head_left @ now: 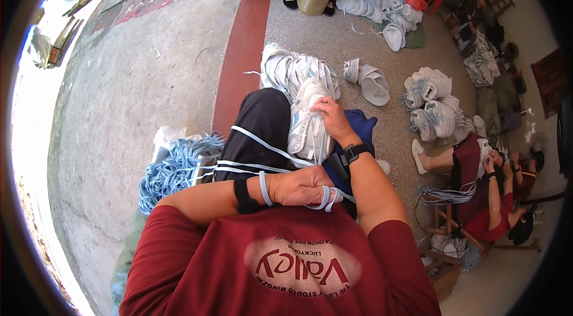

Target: The worker is lacing a white sneaker while seated in a production area.

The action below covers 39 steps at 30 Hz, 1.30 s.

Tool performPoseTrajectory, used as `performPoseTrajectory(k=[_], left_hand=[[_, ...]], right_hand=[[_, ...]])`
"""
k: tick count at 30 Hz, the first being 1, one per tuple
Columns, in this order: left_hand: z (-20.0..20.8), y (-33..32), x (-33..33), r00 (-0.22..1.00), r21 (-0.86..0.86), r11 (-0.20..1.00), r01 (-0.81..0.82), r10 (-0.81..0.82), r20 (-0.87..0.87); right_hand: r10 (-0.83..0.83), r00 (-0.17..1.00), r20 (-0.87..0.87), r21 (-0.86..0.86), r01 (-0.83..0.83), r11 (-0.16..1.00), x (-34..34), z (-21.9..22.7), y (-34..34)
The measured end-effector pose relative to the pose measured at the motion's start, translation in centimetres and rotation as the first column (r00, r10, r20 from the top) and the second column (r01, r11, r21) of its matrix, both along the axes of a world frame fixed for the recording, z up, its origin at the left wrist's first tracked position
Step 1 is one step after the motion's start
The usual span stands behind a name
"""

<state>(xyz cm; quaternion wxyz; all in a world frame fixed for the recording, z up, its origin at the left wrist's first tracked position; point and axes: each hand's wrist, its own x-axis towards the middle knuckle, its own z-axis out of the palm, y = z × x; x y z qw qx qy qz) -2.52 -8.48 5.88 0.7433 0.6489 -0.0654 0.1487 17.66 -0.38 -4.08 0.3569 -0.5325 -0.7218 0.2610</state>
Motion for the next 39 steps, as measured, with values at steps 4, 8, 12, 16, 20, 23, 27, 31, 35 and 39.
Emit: performPoseTrajectory(k=[4,8,12,16,20,23,27,31,35,39], left_hand=[[0.7,-0.6,0.1,0.994,0.102,0.994,0.039,-0.049,0.098],[0.7,-1.1,0.3,0.992,0.325,0.94,-0.106,0.076,0.105],[0.1,-1.1,0.8,0.933,0.717,0.599,-0.357,0.263,0.245],[-0.1,-0.8,1.2,0.916,0.737,0.552,-0.391,0.308,0.256],[-0.4,-0.8,1.0,0.945,0.807,0.512,-0.295,0.28,0.168],[-0.7,-0.5,0.8,0.942,0.8,0.521,-0.298,0.297,0.157],[-0.5,-0.1,0.6,0.906,0.768,0.51,-0.388,0.362,0.218],[-0.2,0.2,0.8,0.896,0.747,0.507,-0.431,0.341,0.285],[-0.6,-0.6,1.0,0.938,0.714,0.608,-0.346,0.246,0.245],[0.7,-1.8,1.3,0.997,0.243,0.97,-0.009,-0.01,0.077]], right_hand=[[-0.006,1.0,0.005,-0.051,0.007,0.999,0.1,-0.2,0.0],[-0.013,0.999,0.034,-0.011,0.013,1.0,-0.1,0.1,0.1],[-0.006,0.977,0.215,0.092,-0.014,0.996,-1.2,2.8,-1.5],[-0.045,0.753,0.657,0.185,-0.103,0.977,-2.9,4.4,-2.0],[-0.005,0.633,0.775,0.114,-0.132,0.985,-4.1,4.1,-1.3],[0.022,0.57,0.821,0.116,-0.205,0.972,-4.4,3.8,-1.0],[-0.02,0.653,0.757,0.121,-0.11,0.987,-4.0,4.2,-0.4],[-0.195,0.81,0.552,0.176,0.115,0.978,-2.7,3.0,0.1],[-0.067,0.889,0.453,0.038,0.056,0.998,-1.7,2.9,1.1],[-0.02,0.939,0.343,-0.058,0.043,0.997,-1.8,1.9,1.6]])
